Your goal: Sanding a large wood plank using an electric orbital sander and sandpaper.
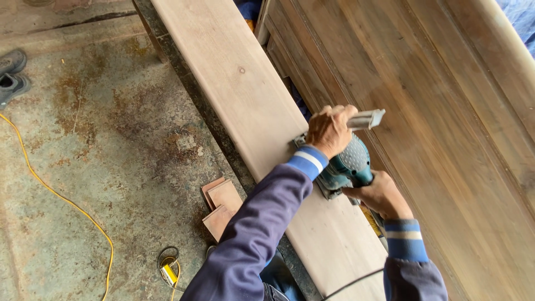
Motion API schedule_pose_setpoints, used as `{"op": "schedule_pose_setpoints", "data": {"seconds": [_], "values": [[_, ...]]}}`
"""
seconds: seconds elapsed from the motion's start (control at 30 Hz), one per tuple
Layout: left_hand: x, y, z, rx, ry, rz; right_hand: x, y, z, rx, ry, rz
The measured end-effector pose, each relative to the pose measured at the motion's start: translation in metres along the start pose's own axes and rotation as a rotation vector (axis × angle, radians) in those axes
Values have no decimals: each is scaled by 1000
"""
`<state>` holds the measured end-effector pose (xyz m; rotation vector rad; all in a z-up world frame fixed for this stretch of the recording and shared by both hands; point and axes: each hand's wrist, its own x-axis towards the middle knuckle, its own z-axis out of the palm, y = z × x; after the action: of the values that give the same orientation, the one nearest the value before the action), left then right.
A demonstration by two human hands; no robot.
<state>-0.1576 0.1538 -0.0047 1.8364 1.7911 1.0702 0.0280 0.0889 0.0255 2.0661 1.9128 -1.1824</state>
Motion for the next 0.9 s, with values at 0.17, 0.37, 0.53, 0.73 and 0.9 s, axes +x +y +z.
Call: {"op": "schedule_pose_setpoints", "data": {"seconds": [0.17,0.37,0.53,0.73,0.9], "values": [[-55,35,-3,-53,-11,56,-50,33,12,9,-2,58],[-118,57,3,-93,-12,50,-97,77,34,-7,3,82],[-145,58,4,-113,4,52,-115,85,49,27,5,112],[-127,43,-12,-72,-60,38,-107,58,53,17,14,67],[-101,4,-18,-76,-41,16,-93,11,57,58,16,-15]]}}
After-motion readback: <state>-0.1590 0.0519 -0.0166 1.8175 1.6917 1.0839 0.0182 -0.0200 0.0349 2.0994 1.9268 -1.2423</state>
